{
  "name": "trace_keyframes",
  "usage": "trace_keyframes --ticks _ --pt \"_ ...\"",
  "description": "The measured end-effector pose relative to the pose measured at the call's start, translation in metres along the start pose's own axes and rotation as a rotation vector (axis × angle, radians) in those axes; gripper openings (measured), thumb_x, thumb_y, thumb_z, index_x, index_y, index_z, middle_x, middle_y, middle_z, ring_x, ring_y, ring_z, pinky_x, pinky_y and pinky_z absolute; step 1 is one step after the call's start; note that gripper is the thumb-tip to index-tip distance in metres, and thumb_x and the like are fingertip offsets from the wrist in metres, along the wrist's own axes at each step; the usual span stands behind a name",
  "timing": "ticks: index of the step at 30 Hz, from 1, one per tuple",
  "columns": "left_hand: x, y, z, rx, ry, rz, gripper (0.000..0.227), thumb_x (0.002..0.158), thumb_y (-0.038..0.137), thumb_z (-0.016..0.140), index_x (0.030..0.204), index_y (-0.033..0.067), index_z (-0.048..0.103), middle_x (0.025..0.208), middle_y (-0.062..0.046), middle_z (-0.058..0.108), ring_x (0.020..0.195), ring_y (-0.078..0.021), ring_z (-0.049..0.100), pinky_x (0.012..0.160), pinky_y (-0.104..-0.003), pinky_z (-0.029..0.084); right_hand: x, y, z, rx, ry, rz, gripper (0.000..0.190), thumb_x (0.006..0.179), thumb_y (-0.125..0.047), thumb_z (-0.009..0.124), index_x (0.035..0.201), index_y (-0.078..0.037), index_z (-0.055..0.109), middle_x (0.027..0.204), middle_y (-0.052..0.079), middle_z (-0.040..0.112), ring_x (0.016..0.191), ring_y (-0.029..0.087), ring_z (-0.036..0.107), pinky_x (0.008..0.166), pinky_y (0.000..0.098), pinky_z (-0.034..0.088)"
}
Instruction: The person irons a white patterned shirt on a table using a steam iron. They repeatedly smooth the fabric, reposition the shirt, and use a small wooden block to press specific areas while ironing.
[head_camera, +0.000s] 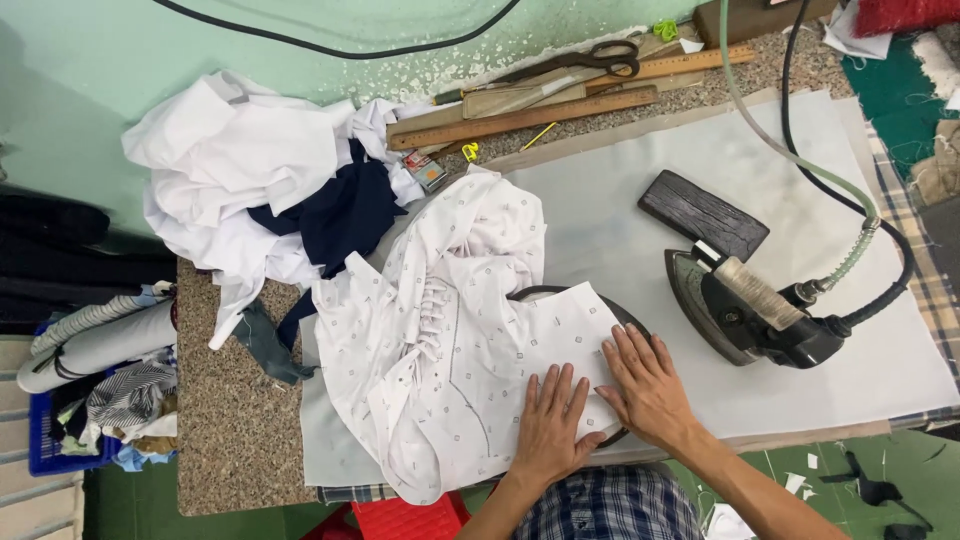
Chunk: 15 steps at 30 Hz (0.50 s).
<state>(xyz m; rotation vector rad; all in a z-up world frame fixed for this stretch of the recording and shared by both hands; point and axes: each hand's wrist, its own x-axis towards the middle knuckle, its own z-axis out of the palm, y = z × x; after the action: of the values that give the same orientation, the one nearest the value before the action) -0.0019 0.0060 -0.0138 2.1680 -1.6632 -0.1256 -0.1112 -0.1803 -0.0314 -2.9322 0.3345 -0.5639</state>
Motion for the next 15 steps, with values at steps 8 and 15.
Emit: trace_keyframes --ticks 8,15 --pt "0.025 -0.024 -0.03 0.016 -0.043 0.009 0.069 0.109 0.054 0.025 0.157 0.0061 0.037 0.165 -0.02 0.032 0.155 -0.0357 0.026 0.127 -0.058 0.015 -0.006 -0.002 0.008 -0.028 -0.059 0.024 0.074 0.101 -0.056 0.04 0.153 -0.004 0.042 0.165 0.017 0.035 0.157 0.032 0.026 0.129 0.0518 0.018" --pt "0.109 -0.12 -0.046 -0.022 0.044 -0.039 0.058 0.109 0.047 0.029 0.143 0.0077 0.056 0.133 -0.017 0.067 0.144 -0.031 0.048 0.127 -0.054 0.015 0.057 -0.013 0.043 0.12 0.014 0.054 0.067 0.102 -0.058 0.043 0.15 -0.012 0.049 0.163 0.013 0.041 0.156 0.029 0.029 0.125 0.0538 0.017"
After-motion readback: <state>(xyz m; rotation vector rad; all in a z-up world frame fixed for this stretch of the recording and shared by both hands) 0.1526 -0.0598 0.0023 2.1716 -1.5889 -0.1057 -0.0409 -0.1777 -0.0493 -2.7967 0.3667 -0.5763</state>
